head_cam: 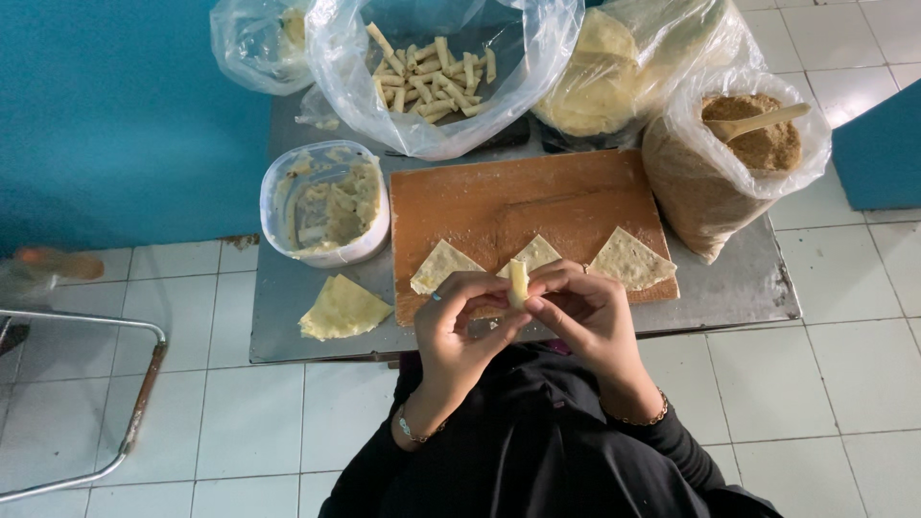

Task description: The person sits at a small metal table and folds triangular dough wrappers, spooning brown filling from a sack onto the wrappers and pressing the edges to seal filled pastries. They work through a stack of wrappers one at a time, placing finished pieces aside and taking new wrappers from a pile.

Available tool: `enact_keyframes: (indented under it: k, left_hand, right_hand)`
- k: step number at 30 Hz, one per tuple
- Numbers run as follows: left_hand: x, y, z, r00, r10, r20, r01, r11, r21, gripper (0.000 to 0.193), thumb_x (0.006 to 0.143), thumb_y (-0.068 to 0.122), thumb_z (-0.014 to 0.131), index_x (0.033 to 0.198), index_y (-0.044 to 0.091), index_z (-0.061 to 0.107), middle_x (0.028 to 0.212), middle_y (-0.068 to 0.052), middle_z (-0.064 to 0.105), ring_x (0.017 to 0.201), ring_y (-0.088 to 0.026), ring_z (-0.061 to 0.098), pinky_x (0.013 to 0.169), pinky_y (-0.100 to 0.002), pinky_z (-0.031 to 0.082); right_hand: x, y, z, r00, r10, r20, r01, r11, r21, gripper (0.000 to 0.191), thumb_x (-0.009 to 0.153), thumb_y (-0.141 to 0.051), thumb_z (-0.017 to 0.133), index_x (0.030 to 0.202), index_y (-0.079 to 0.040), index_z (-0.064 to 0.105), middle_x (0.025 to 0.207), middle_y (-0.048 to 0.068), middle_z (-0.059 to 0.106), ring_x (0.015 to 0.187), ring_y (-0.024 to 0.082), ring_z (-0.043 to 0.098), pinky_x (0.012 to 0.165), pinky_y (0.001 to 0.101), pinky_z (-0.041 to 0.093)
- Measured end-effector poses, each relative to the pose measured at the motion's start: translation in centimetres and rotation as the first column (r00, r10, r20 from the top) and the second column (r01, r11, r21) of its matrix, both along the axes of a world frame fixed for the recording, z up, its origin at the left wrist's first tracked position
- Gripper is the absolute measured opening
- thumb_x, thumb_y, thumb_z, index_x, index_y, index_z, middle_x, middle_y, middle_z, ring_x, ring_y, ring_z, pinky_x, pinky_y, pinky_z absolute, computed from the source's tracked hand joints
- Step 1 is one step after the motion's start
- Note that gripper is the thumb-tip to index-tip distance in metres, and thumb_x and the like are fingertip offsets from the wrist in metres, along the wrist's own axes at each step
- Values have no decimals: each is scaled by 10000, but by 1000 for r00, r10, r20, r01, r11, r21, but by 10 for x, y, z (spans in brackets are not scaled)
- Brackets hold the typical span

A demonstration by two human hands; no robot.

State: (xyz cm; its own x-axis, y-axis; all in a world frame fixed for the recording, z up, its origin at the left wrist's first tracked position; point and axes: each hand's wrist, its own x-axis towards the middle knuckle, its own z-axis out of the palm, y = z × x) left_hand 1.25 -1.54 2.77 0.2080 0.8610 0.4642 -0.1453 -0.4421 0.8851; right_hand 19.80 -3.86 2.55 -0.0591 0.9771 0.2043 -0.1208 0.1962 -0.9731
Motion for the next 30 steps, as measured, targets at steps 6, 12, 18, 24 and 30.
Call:
enact_keyframes:
  k: [6,12,18,24,30]
  left_hand:
    - [-3,6,-16,953,-160,257,218,952,-214,254,911,-43,758,1147,-55,667,1141,-124,693,1038,-184,746,948,-331,642]
    - [-4,13,-38,840,-104,533,356,846,-397,145,947,-32,710,1085,-52,670,1088,-153,714,986,-191,734,897,-358,630]
    - [1,13,-42,748,-171,642,448,843,-298,151,920,-52,706,1054,2,662,1207,-95,634,1126,-168,641,986,-313,547]
    - [4,14,-45,805,-112,583,361,872,-331,114,948,-98,681,1015,-8,661,1232,-84,590,1155,-159,589,932,-278,519]
    - [4,14,-52,724,-21,689,412,814,-408,81,985,-92,615,965,-16,631,1223,-83,578,1087,-144,623,926,-267,550]
  right_hand:
    - [-4,0,5,1000,-19,-23,19,1000,5,124,968,10,696,1069,78,716,1126,123,699,1029,144,688,904,281,576]
    - [-6,0,22,969,-65,238,34,991,132,170,898,3,742,1065,33,757,1120,112,743,1043,162,748,867,297,643]
    - [-14,-5,36,810,-316,494,113,911,396,250,765,-38,841,1008,-56,790,1133,41,754,1011,153,757,883,287,613]
    - [-16,-8,41,791,-338,509,121,903,412,270,763,-58,866,1022,-96,801,1170,29,742,1037,159,750,899,289,614]
    - [-16,-8,36,789,-325,522,71,892,447,340,724,-98,892,1047,-70,792,1230,61,707,1042,188,740,914,315,616]
